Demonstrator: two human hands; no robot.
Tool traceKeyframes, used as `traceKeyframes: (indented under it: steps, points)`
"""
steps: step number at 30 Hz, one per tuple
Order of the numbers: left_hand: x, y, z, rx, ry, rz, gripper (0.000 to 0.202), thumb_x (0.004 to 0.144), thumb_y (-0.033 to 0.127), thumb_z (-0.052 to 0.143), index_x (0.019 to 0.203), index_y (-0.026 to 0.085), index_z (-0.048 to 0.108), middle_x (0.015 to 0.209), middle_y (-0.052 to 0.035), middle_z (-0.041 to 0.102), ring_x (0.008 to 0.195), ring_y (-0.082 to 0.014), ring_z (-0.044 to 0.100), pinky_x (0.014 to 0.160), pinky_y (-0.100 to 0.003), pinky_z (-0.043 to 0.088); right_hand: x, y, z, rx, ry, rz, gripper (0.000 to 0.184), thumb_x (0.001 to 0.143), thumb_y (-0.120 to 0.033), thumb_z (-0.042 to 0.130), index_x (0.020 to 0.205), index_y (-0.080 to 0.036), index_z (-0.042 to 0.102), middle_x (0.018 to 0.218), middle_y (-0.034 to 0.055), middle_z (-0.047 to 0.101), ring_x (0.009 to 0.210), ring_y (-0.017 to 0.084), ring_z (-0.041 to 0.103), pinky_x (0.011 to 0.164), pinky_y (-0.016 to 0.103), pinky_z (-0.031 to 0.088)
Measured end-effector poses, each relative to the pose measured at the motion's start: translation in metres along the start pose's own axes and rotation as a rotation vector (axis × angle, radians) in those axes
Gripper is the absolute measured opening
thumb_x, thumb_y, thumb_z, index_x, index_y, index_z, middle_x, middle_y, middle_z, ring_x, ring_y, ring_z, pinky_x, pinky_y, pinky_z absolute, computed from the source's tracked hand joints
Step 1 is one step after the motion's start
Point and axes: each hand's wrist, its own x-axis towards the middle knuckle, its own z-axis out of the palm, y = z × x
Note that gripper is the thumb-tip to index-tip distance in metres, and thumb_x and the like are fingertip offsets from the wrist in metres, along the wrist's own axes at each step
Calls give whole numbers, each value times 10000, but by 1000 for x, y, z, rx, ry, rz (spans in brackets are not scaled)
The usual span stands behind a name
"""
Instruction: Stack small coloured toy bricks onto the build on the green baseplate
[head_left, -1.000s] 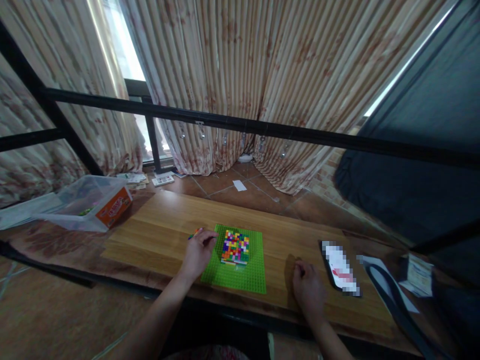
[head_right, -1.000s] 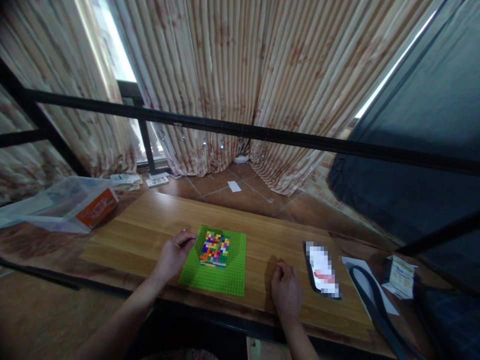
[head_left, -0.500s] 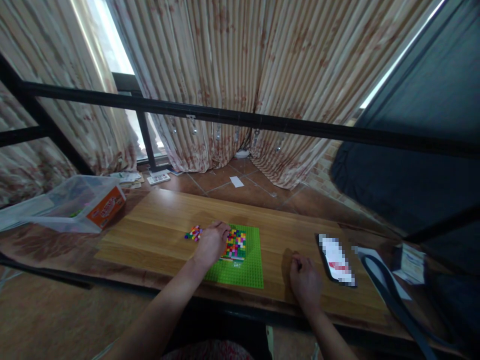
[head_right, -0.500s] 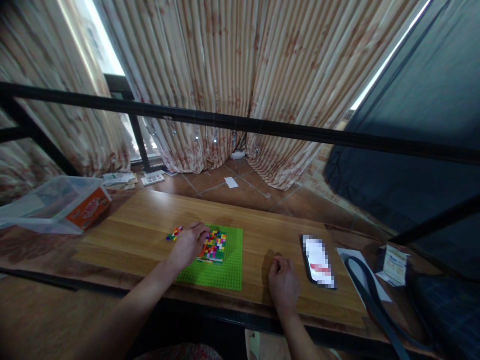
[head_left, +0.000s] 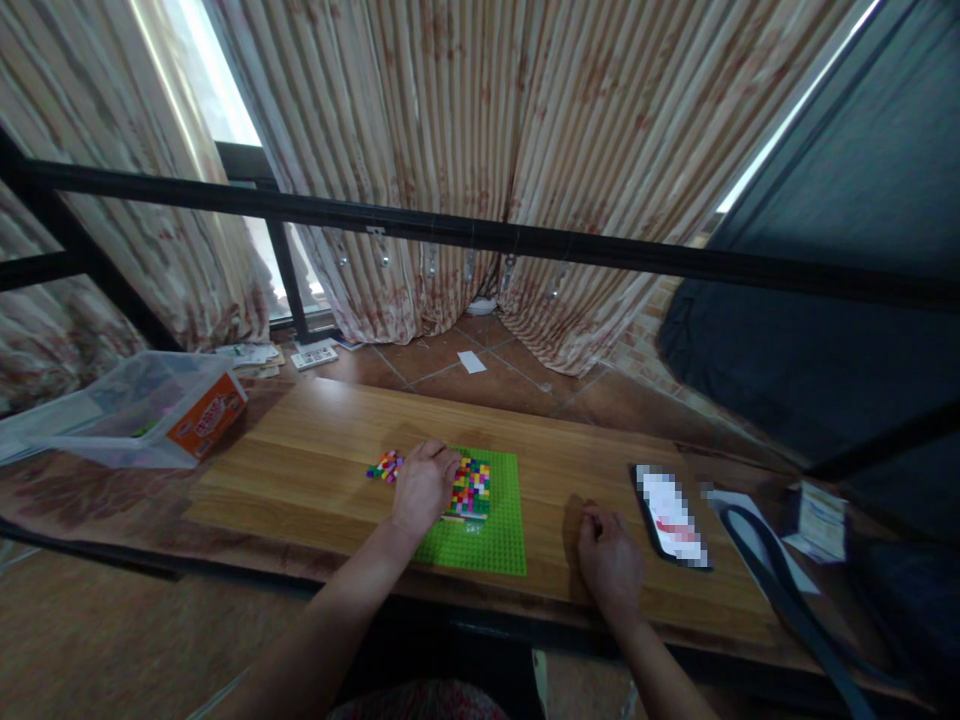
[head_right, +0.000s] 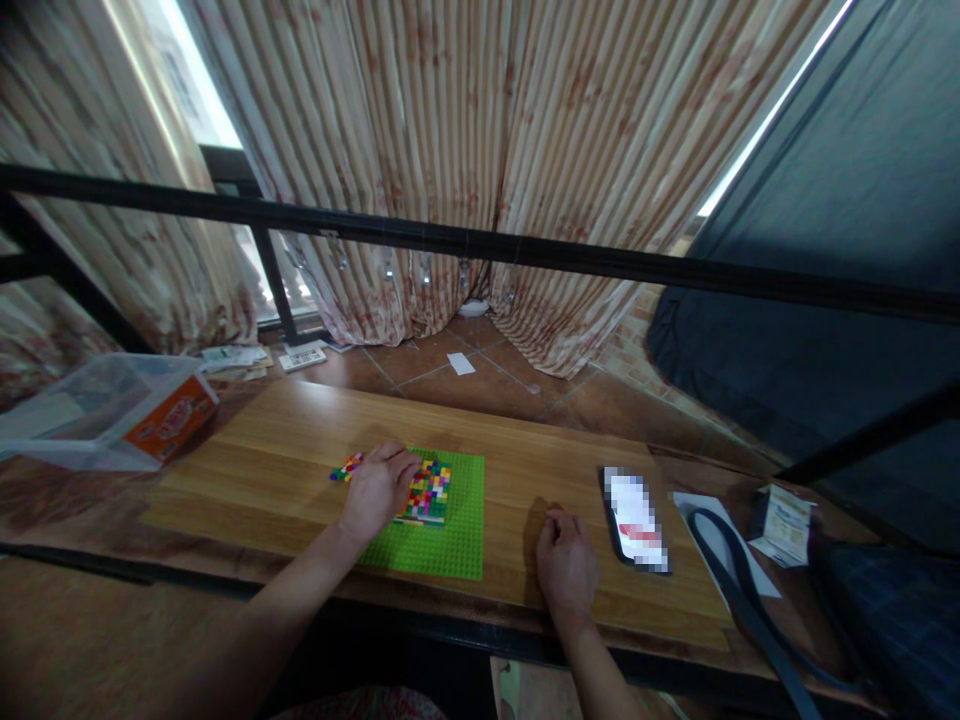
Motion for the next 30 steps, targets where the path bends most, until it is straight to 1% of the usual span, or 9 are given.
traceKeyframes:
  steps: [2,4,7,10,16,19,22,25,30]
  points:
    - [1,-2,4,-44,41,6,166,871,187,529,818,211,685,926,-68,638,904,-206,565,864,-354,458,0,1,0,3,-1,-13,355,901,-311,368,991,-161,677,991,96,649,826,201,570,697,300,363]
    - [3,-4,10,-151,101,-34,127,817,141,566,820,207,674,972,-66,645,950,-211,569,904,-373,457,0,2,1,7,4,-25,358,902,-312,365,995,-159,675,994,98,648,838,205,572,713,302,370]
    - [6,-9,23,-414,146,-203,176,765,117,587,898,199,668,984,-52,665,967,-198,598,920,-368,468,-1,3,2,-4,7,-29,366,907,-319,358,993,-158,676,988,100,652,822,206,572,702,303,368]
    - [6,-13,35,-696,97,-358,217,760,159,582,954,187,674,920,-34,694,862,-172,630,828,-316,495,-1,3,2,-15,7,-32,376,911,-331,351,994,-160,676,991,102,655,831,214,576,695,304,368]
    - [4,-13,43,-1009,57,-490,201,724,266,603,875,187,709,743,3,655,659,-132,562,637,-247,445,-2,3,1,-16,6,-34,387,906,-352,346,999,-159,669,1004,114,653,815,221,578,660,312,365]
    - [3,-11,42,-1069,58,-528,196,718,311,608,835,189,706,664,17,600,605,-125,523,583,-237,414,-2,4,1,-5,18,-51,389,902,-355,347,989,-153,668,1013,122,655,838,225,578,658,311,366]
    - [2,-9,42,-1053,59,-527,172,724,302,594,801,193,701,617,29,559,583,-120,499,568,-231,397,-2,5,1,-24,17,-36,387,899,-367,352,983,-162,670,1017,115,656,821,225,576,639,311,359]
    - [3,-9,43,-1029,61,-515,152,729,267,578,785,196,700,615,32,560,594,-122,501,586,-232,399,-2,5,1,-42,6,-18,386,898,-373,356,991,-172,672,997,103,659,789,223,575,632,314,356]
    - [4,-8,43,-999,54,-514,164,744,223,556,810,201,704,626,32,572,612,-127,511,620,-241,408,-1,4,0,-51,7,-31,394,895,-358,352,999,-154,673,995,116,660,828,236,576,656,324,370]
